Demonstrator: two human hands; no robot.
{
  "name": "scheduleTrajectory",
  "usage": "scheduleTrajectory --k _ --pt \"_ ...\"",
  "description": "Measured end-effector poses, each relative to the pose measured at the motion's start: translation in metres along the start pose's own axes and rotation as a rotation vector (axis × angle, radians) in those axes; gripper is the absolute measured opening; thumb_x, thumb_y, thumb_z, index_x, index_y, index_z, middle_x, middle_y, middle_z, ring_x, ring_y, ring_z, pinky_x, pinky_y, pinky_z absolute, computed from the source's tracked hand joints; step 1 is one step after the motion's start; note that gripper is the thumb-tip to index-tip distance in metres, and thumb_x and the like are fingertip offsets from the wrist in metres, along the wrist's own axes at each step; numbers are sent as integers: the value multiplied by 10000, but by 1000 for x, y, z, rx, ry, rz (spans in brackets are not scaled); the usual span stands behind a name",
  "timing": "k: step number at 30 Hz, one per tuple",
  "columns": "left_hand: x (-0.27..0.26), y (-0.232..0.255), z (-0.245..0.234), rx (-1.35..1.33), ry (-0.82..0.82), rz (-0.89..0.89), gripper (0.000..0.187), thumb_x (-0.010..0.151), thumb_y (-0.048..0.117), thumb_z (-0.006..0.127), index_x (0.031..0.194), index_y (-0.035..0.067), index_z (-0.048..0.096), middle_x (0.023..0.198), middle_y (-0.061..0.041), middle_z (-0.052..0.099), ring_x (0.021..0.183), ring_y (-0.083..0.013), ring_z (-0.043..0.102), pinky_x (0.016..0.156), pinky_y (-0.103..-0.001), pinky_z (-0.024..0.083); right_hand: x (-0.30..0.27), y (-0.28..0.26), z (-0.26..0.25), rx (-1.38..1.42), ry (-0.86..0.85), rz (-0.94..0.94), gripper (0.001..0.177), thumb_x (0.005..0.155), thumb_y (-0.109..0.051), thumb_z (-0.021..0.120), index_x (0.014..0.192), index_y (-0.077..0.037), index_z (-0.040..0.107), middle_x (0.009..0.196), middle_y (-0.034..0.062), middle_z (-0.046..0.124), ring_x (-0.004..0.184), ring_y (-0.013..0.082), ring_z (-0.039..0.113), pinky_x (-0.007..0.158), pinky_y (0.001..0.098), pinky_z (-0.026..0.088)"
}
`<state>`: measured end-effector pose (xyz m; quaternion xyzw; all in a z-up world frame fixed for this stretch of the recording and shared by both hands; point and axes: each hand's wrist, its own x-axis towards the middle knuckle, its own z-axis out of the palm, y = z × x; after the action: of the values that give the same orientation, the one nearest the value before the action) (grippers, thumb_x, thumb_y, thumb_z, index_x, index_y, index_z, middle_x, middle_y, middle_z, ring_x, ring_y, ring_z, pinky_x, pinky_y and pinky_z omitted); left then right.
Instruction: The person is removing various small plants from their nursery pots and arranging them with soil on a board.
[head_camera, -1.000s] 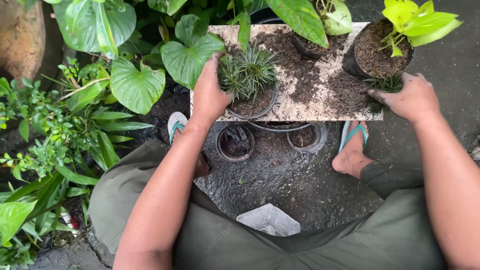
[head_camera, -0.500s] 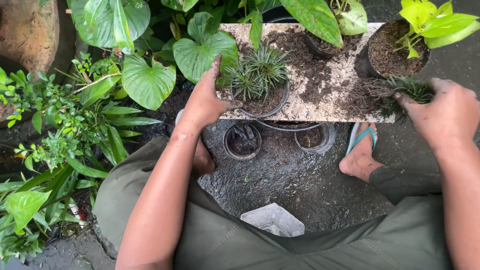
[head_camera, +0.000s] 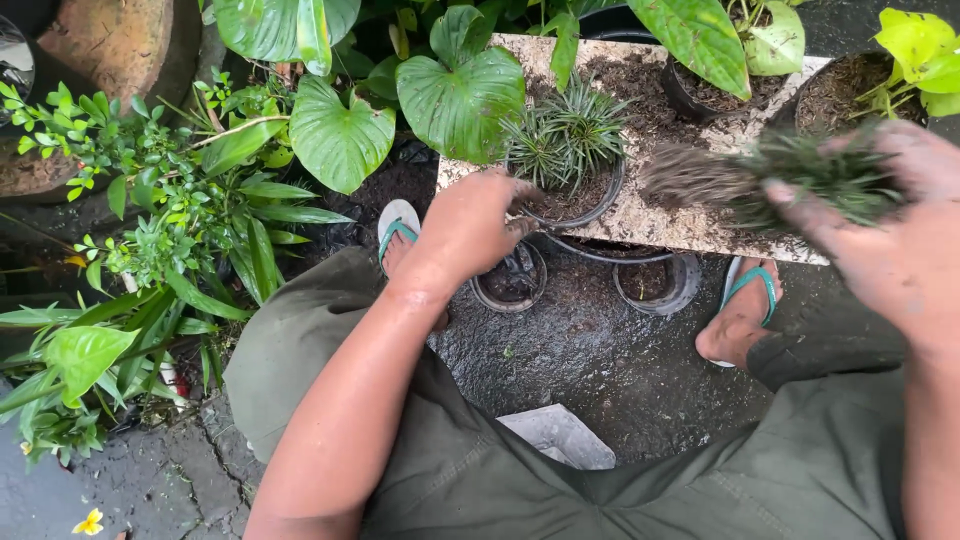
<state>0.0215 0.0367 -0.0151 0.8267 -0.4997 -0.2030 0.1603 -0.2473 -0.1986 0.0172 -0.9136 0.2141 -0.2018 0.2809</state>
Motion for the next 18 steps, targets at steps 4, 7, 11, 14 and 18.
scheduleTrajectory --k 4,7,11,14,18 --pt "9 -17 27 113 67 119 494 663 36 737 1154 99 733 1105 -119 674 969 -362 659 847 -456 544 32 -32 37 46 -116 19 326 878 -73 864 1107 97 706 922 180 674 746 247 597 672 351 475" --pt "13 -12 23 100 71 126 440 722 -2 694 1158 42 722 1030 -123 621 923 -344 643 814 -450 545 45 -27 71 -209 -115 -26 403 874 -234 858 1154 42 771 946 192 742 674 279 657 605 390 514" --pt "13 2 17 215 230 203 272 773 -23 653 1024 43 736 901 -97 622 821 -267 622 818 -409 539 53 -32 90 -389 -140 -34 379 870 -298 817 1127 -26 762 1041 111 720 775 278 653 696 404 534" --pt "9 12 14 144 209 262 159 777 27 716 935 39 738 879 -74 650 834 -235 629 874 -392 551 60 -37 98 -316 -118 -56 375 843 -251 841 1117 -6 767 996 124 716 680 279 615 647 413 515" --pt "12 16 38 145 28 262 314 821 229 763 1089 68 733 1051 -68 690 1011 -251 608 972 -433 501 72 -37 107 -254 -209 22 434 809 -211 871 1140 47 759 964 202 758 635 302 674 636 425 558"
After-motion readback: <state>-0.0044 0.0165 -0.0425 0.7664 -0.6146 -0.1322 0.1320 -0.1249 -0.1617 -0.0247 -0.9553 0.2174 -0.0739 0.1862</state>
